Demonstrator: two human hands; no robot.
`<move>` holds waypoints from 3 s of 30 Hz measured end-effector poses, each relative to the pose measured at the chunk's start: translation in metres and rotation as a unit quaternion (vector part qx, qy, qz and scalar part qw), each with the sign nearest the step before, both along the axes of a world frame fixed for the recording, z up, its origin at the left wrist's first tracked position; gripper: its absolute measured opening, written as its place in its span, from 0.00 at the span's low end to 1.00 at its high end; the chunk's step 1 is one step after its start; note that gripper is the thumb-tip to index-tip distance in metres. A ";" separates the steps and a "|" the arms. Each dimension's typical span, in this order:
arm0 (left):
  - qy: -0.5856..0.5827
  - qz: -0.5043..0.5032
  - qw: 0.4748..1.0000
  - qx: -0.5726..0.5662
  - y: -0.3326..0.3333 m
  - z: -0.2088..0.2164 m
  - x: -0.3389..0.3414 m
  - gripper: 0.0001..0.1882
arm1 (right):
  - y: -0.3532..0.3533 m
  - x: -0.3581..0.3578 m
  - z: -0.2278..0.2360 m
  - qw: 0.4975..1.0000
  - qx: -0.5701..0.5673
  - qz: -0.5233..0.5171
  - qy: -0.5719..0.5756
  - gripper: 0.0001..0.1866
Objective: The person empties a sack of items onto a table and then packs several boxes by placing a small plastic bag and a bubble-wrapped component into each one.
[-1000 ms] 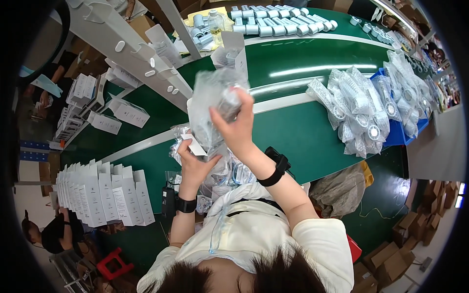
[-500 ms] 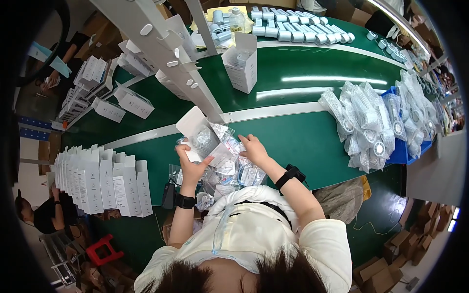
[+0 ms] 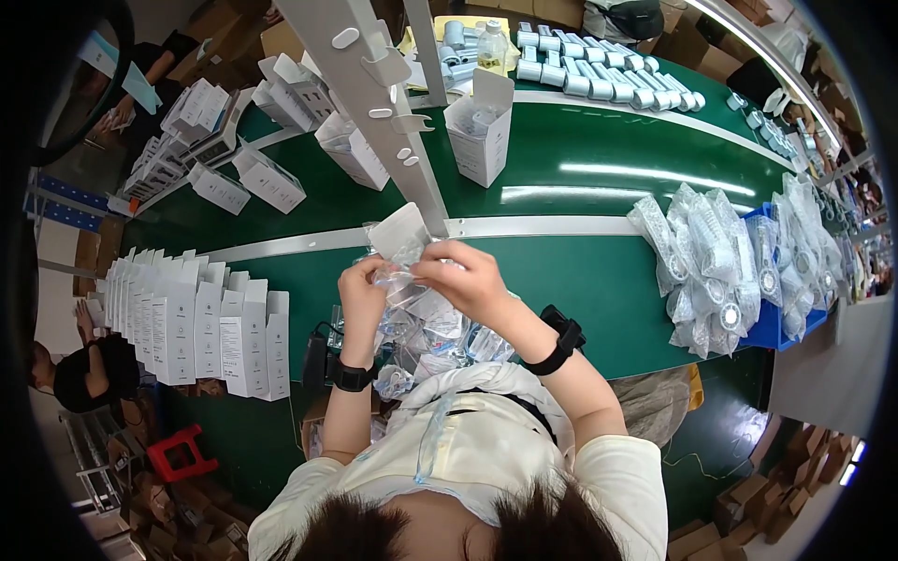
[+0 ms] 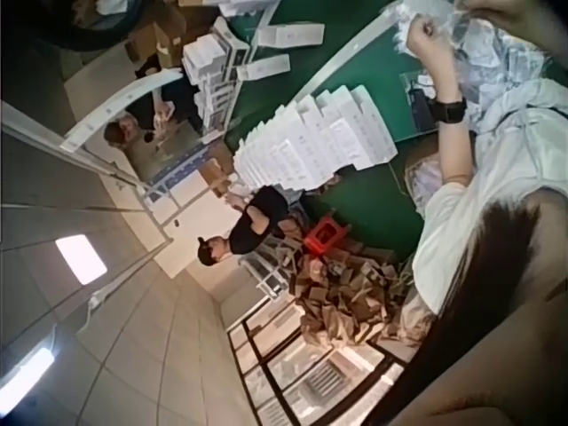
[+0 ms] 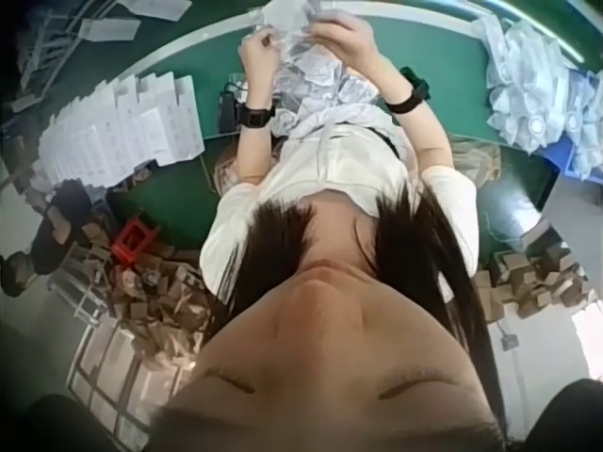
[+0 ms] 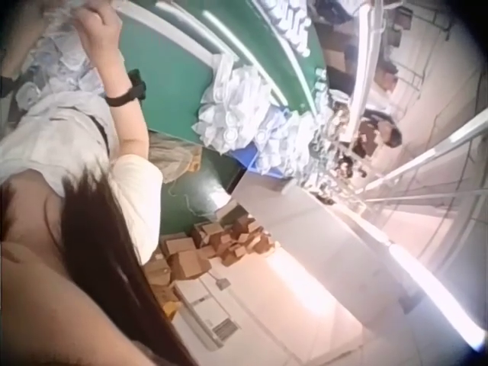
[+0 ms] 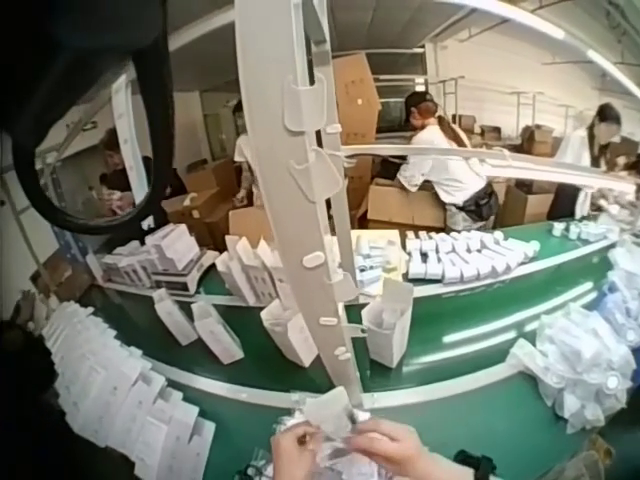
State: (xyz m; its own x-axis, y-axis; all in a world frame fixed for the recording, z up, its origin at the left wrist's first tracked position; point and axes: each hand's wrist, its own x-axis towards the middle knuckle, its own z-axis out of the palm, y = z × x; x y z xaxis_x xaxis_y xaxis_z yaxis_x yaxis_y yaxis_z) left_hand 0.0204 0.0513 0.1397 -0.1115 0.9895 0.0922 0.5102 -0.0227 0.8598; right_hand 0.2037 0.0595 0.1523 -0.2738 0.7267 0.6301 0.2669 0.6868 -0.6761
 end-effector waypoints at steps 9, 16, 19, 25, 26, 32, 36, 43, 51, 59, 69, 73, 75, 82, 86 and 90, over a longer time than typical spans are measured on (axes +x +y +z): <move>-0.183 -0.084 0.978 -0.059 -0.008 -0.027 -0.018 0.09 | 0.010 -0.013 -0.058 0.983 -0.159 0.050 0.079 0.51; 0.537 0.245 0.805 0.064 -0.053 -0.027 -0.215 0.49 | 0.016 0.029 -0.075 0.929 -0.260 -0.070 0.253 0.61; 0.628 0.194 0.734 -0.169 -0.101 -0.035 -0.264 0.55 | 0.044 0.064 -0.062 0.900 -0.207 -0.130 0.360 0.58; 0.550 0.183 0.799 -0.162 -0.085 -0.019 -0.202 0.51 | 0.162 0.143 -0.075 0.901 -0.102 -0.301 0.295 0.55; 0.440 0.121 0.885 -0.098 -0.077 -0.005 -0.164 0.51 | 0.177 0.159 -0.086 0.899 -0.079 -0.355 0.244 0.55; 0.255 -0.024 0.964 -0.074 -0.069 -0.022 0.016 0.46 | 0.183 0.177 -0.100 0.912 -0.053 -0.385 0.128 0.54; 0.327 -0.110 0.932 -0.112 -0.050 -0.048 0.032 0.40 | 0.124 0.238 -0.114 0.841 0.019 -0.523 -0.138 0.33; 0.129 -0.187 0.949 -0.219 0.005 -0.081 0.004 0.32 | 0.021 0.354 -0.173 0.625 -0.261 -0.551 -0.487 0.23; -0.163 -0.203 0.943 -0.208 0.000 -0.043 0.003 0.34 | 0.012 0.257 -0.105 0.920 -0.189 -0.303 0.159 0.24; -0.100 -0.270 0.957 -0.045 -0.001 0.004 0.026 0.36 | 0.011 0.136 -0.016 0.693 -0.380 -0.059 0.610 0.20; 0.034 -0.170 0.984 -0.047 -0.016 0.002 0.056 0.41 | 0.013 0.038 0.016 0.689 -0.282 -0.103 0.660 0.23; 0.051 -0.102 0.993 0.035 -0.017 -0.011 0.068 0.40 | 0.012 0.016 -0.006 0.881 -0.030 -0.383 0.276 0.26; 0.074 -0.135 0.968 0.197 -0.006 -0.014 0.074 0.39 | 0.008 0.016 -0.003 0.950 0.073 -0.276 0.128 0.25; -0.005 -0.046 0.994 0.103 -0.005 -0.049 0.043 0.38 | -0.011 0.057 -0.047 0.974 -0.083 -0.209 -0.032 0.19; 0.042 -0.046 0.990 0.126 -0.012 -0.050 0.021 0.34 | -0.037 0.068 -0.138 0.939 -0.247 -0.150 -0.189 0.22; 0.111 -0.058 0.980 0.153 -0.007 -0.018 0.018 0.28 | -0.035 0.067 -0.153 0.900 -0.362 -0.016 -0.245 0.23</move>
